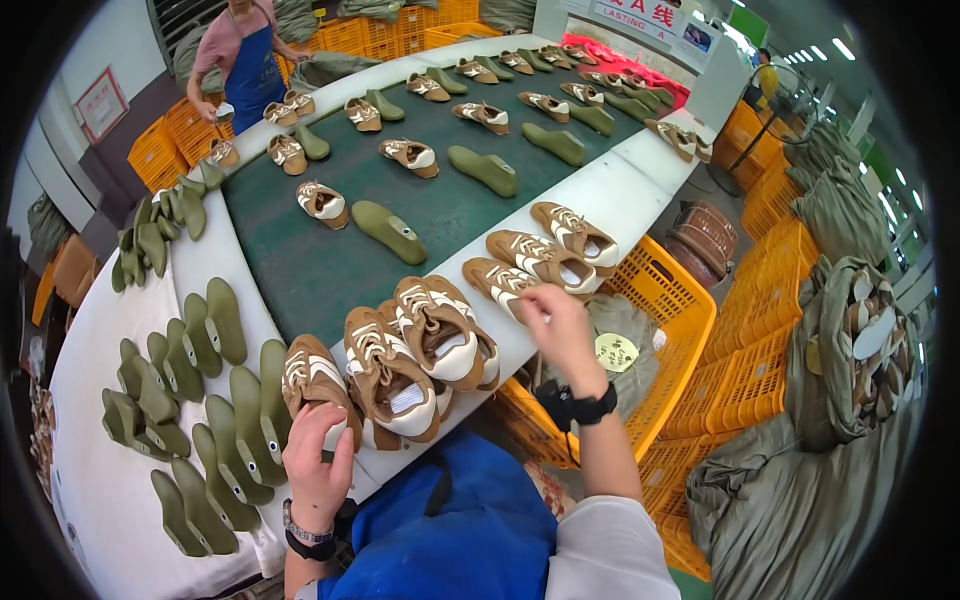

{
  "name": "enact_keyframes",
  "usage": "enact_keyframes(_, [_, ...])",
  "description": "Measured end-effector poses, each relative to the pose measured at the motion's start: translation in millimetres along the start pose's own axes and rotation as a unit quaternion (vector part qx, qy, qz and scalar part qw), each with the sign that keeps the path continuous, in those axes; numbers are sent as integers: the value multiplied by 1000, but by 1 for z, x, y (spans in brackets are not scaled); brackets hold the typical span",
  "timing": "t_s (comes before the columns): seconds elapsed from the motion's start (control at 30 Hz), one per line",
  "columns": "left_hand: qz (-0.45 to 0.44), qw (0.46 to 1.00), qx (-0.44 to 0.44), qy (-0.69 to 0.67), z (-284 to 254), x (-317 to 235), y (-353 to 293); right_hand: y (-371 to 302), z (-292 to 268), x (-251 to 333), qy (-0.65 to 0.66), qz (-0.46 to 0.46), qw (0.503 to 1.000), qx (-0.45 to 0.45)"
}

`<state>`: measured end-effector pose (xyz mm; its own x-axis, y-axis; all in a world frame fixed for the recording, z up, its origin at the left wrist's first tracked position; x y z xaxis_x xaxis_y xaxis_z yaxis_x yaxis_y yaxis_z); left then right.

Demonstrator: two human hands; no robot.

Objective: Sorting shoe lasts and assembling components on a factory workbench.

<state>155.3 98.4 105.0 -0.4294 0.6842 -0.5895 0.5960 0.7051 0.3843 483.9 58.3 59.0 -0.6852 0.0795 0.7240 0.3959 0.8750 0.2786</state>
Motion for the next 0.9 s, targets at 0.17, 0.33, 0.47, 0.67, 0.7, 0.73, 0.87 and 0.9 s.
enact_keyframes(0.17, [4,1000,2,-2,4,-6,3,-10,23,-91,-374,29,908,184])
enact_keyframes(0.33, [5,1000,5,0,3,-5,0,-14,49,-79,-373,30,910,178])
enact_keyframes(0.47, [-7,1000,10,2,3,-3,-3,-12,56,-53,-120,19,957,264])
enact_keyframes(0.67, [-6,1000,22,2,7,-5,-4,20,0,-120,-353,-24,929,-113])
enact_keyframes(0.7, [-10,1000,25,2,7,-5,-3,22,0,-122,-353,-23,928,-117])
enact_keyframes(0.73, [-5,1000,26,1,7,-6,-3,27,10,-131,-392,25,920,-3])
enact_keyframes(0.87, [-21,999,30,2,10,-5,-3,25,32,-113,-205,110,946,225])
enact_keyframes(0.9, [-19,999,32,1,11,-5,-2,26,28,-111,-203,113,947,222])
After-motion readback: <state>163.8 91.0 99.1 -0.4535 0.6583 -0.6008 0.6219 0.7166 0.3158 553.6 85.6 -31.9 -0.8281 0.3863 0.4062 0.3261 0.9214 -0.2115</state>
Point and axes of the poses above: each hand's wrist, its own y-axis towards the middle knuckle, its own z-axis out of the palm, x = y × z, the point moved 5 cm from there along y, towards the middle knuckle, and after that the axes turned 9 degrees about x, right-handed, at the moved point
